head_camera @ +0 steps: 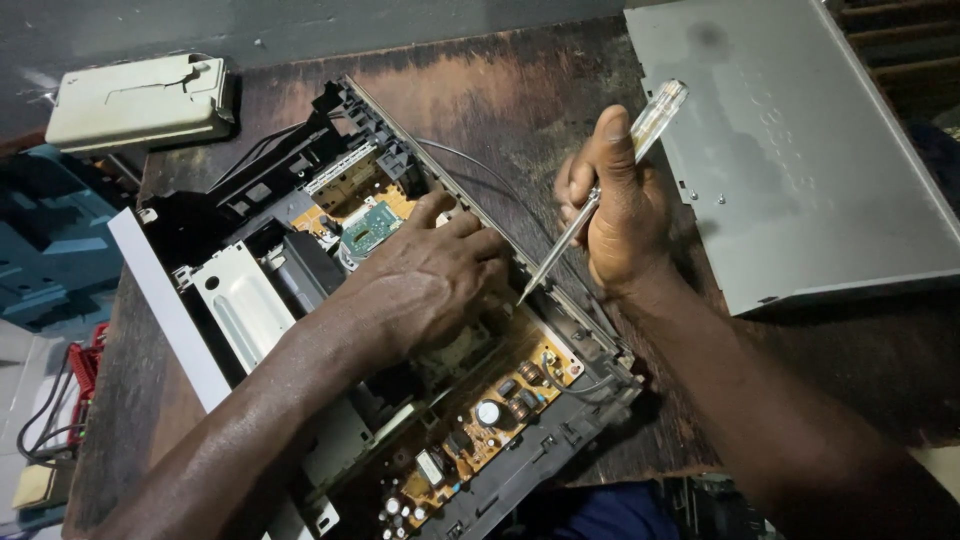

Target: Repairing and adjusting the internal mechanical components of a VCR using a screwdriver.

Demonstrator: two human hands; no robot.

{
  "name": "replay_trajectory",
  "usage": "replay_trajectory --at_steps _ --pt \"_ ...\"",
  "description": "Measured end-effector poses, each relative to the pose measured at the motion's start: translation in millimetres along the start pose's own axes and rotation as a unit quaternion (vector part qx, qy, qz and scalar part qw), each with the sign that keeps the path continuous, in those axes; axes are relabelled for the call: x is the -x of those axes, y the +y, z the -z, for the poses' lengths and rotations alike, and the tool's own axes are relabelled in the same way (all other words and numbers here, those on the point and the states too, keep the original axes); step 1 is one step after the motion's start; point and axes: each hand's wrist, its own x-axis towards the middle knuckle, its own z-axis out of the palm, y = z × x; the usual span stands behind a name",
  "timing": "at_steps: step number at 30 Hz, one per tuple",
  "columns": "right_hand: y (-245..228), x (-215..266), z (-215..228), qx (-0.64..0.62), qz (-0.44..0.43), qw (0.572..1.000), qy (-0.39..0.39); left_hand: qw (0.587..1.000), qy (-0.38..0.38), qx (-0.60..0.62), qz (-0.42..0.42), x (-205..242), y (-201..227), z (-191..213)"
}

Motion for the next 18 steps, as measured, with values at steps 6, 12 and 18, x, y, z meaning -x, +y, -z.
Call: replay_trajectory --at_steps 6,12,18 --pt "-4 0 -1 0.024 0.014 1.000 0.005 0.996 -0.005 0.083 0.029 2 20 26" --pt "-2 0 -1 0.010 0.007 1.000 -0.002 0.995 -0.093 -0.044 0.008 -3 28 13" --pt "-8 -1 -1 0.021 0.022 1.000 -0.002 0.995 -0.088 -0.021 0.048 -5 32 2"
